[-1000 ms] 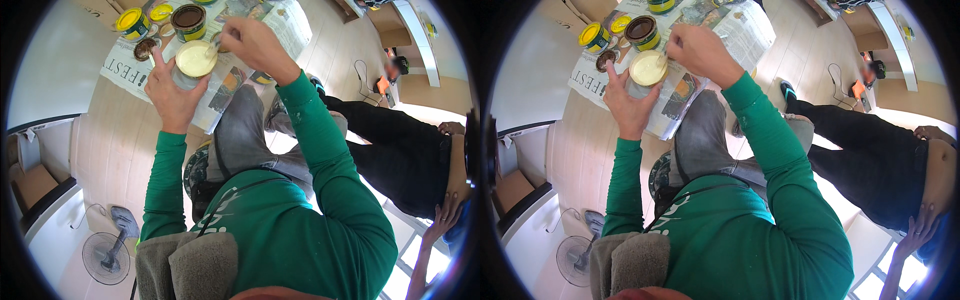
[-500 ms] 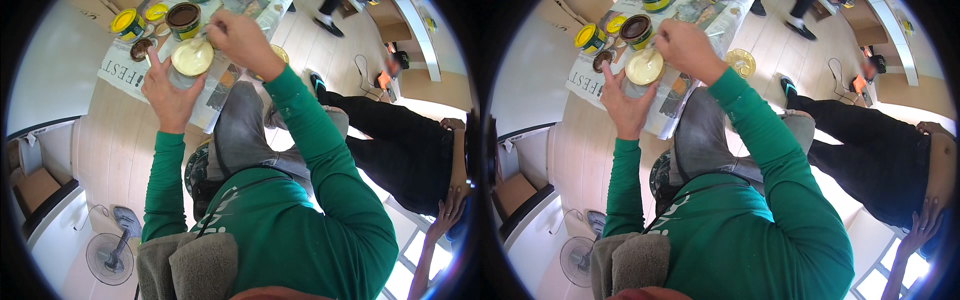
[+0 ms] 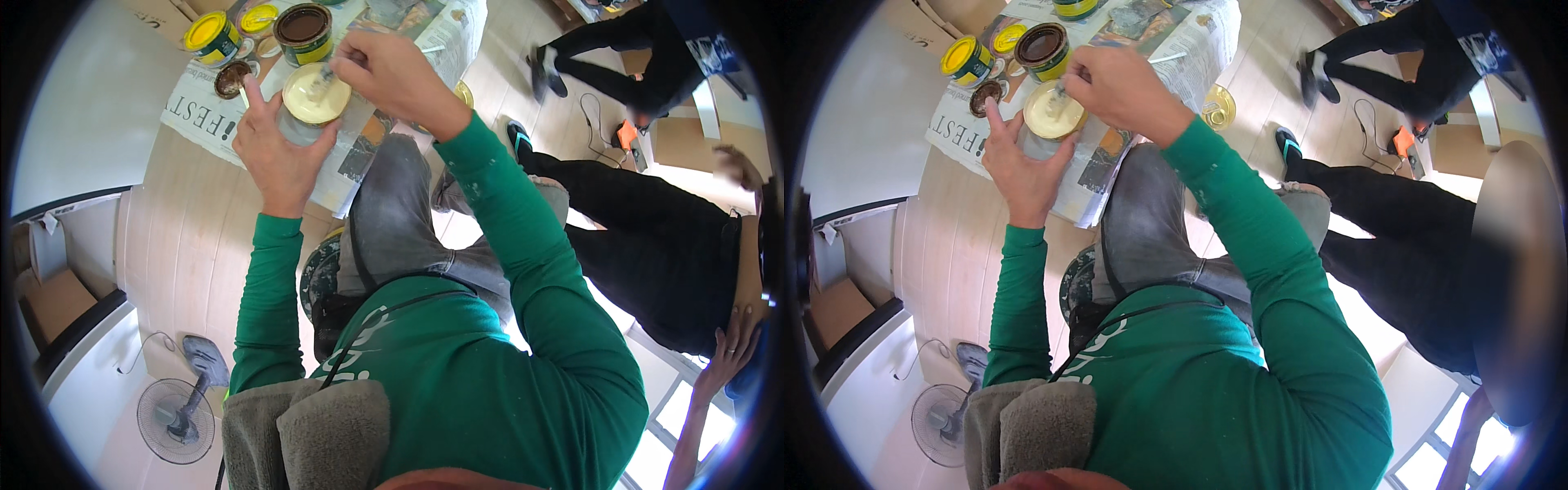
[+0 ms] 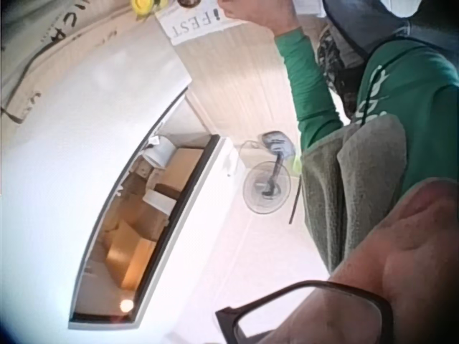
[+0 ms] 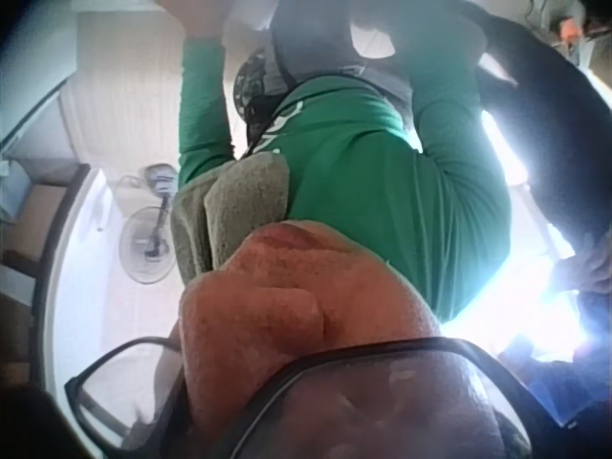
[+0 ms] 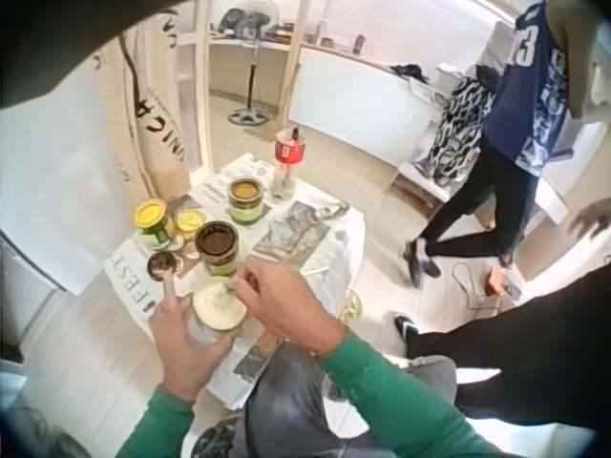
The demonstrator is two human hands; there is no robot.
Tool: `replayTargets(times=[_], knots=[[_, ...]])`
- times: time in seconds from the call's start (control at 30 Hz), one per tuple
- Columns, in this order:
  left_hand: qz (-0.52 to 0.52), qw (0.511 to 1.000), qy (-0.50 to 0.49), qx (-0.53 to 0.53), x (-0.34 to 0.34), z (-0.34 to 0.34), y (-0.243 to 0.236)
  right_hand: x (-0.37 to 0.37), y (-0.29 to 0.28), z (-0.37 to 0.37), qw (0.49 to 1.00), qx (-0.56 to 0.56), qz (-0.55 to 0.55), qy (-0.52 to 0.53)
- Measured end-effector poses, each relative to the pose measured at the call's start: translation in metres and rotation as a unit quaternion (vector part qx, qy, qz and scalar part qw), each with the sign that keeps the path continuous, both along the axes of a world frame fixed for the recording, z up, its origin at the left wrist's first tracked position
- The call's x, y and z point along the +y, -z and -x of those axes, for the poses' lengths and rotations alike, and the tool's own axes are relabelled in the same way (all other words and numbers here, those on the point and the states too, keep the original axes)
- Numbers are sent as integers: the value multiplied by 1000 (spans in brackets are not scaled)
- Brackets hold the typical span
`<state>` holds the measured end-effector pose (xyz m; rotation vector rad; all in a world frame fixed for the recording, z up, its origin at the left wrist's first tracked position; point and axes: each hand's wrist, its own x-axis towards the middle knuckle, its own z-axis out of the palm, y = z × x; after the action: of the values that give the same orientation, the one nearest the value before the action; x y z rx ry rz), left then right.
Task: The person sits on the floor and mixes paint in a small container using a stick. They scoop paint from a larger can and stir it into the smaller container repeatedly.
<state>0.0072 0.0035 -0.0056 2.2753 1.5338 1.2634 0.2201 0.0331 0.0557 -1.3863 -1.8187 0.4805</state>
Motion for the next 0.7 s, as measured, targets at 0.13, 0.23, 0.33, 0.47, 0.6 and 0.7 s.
replayTargets(times=[0.13,0.23,0.33,0.47,0.6,0.7], knots=[[7,1000,4,-2,2,0,0,7,-6,-7,998,-22,17,64],[9,1000,-4,-2,0,1,0,-1,-14,-14,997,-36,61,13],[11,1000,6,-5,0,-1,2,6,5,-3,1000,1,-25,12],[11,1000,2,11,-1,1,-3,-3,-16,-16,995,-41,72,59],[15,1000,1,1,1,-1,-1,1,4,-6,1000,-13,-21,11],[12,1000,0,-4,1,1,-2,12,7,-3,998,-22,-41,33]])
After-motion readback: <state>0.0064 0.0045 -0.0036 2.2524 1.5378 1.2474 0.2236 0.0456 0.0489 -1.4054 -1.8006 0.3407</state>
